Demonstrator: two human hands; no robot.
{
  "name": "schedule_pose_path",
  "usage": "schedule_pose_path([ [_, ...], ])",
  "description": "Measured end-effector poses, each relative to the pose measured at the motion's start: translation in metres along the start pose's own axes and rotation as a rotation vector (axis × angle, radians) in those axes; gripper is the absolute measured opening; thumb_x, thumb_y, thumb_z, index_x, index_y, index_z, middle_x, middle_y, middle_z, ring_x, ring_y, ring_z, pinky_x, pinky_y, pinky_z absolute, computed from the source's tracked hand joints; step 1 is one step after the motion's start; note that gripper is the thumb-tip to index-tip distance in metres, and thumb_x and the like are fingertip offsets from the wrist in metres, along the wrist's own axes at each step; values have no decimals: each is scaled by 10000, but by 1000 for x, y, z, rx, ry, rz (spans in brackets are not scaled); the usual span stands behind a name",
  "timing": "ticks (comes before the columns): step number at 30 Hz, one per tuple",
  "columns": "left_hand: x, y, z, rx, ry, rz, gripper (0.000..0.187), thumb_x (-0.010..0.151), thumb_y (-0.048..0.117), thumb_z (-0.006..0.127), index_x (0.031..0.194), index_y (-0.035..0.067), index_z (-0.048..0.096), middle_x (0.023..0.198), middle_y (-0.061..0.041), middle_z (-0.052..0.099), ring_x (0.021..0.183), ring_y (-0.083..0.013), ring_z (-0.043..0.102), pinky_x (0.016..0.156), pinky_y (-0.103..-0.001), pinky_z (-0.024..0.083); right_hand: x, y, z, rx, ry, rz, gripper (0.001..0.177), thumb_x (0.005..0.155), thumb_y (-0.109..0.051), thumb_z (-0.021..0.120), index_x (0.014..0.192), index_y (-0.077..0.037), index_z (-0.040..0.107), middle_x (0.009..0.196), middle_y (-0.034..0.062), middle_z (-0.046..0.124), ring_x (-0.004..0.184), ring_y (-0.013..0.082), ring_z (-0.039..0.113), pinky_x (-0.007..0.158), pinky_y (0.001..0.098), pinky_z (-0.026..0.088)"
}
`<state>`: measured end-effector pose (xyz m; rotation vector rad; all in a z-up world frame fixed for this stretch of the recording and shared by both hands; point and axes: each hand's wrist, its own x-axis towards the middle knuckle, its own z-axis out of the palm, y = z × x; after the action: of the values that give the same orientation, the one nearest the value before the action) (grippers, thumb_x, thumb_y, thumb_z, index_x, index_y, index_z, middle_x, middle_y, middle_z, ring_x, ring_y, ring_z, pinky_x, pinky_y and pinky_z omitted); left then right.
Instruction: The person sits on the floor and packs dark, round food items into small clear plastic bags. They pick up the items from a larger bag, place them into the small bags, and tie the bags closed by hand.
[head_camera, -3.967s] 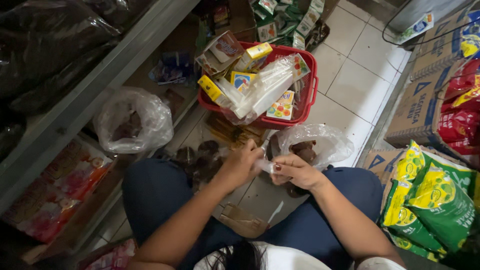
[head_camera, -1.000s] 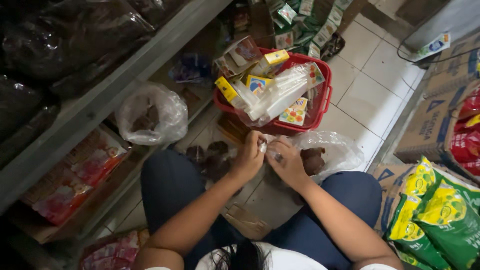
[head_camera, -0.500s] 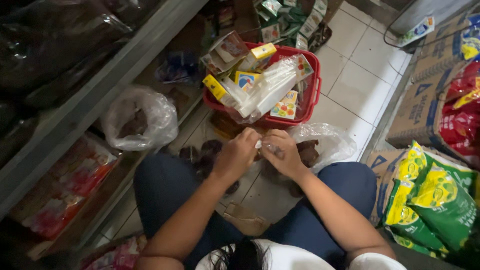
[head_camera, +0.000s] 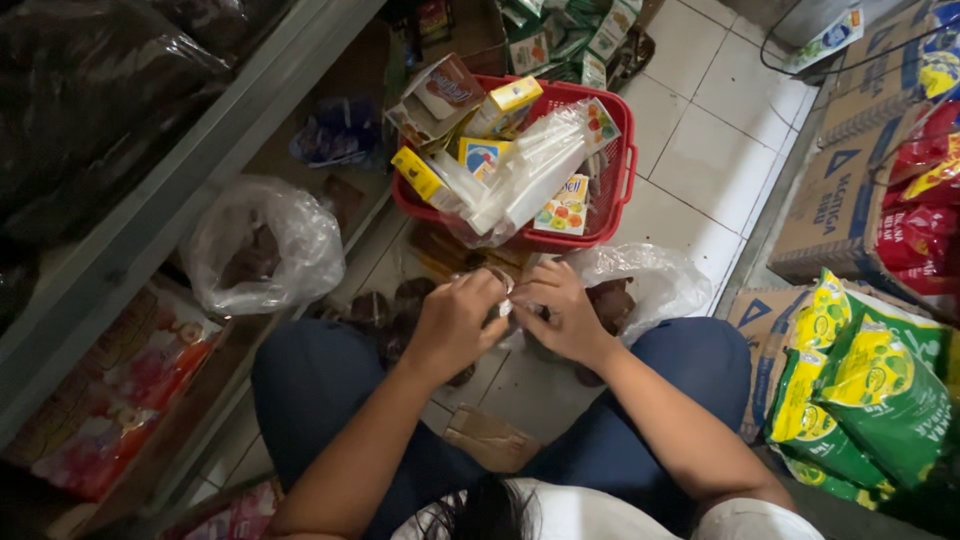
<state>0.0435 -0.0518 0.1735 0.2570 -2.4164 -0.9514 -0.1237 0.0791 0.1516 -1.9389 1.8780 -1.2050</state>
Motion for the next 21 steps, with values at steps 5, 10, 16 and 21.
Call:
schedule_pose_path([
  [5, -2, -5, 1, -41, -27, -12, 333, 740, 109, 774, 1014, 46, 595, 998, -117, 635, 977, -342, 649, 845, -446, 516, 2, -2, -2, -12, -12, 8, 194, 772, -36, 765, 946, -94, 700, 999, 49, 671, 976, 268, 605, 843, 407, 420],
  [10, -6, -6, 8, -116, -7, -98, 230, 823, 115, 744, 988, 42, 602, 997, -116, 645, 949, -322, 663, 806, -424, 528, 3, -3, -7, 18, -28, 34, 187, 798, -19, 750, 969, -72, 698, 1022, 74, 678, 984, 279, 632, 856, 408, 455],
  [16, -13, -11, 26, -324, 63, -409, 129, 870, 138, 732, 925, 49, 655, 859, -83, 678, 748, -216, 672, 674, -351, 526, -2, 1, -5, 228, 22, 157, 224, 806, 19, 755, 1001, -29, 655, 986, 100, 633, 935, 244, 655, 816, 329, 523],
  [21, -22, -39, 62, -556, 145, -526, 117, 927, 131, 722, 919, 25, 671, 793, -27, 684, 714, -92, 616, 644, -270, 503, -18, 11, 15, 514, 67, 503, 245, 843, -5, 789, 988, -42, 595, 1008, 25, 591, 852, 104, 566, 706, 262, 474],
])
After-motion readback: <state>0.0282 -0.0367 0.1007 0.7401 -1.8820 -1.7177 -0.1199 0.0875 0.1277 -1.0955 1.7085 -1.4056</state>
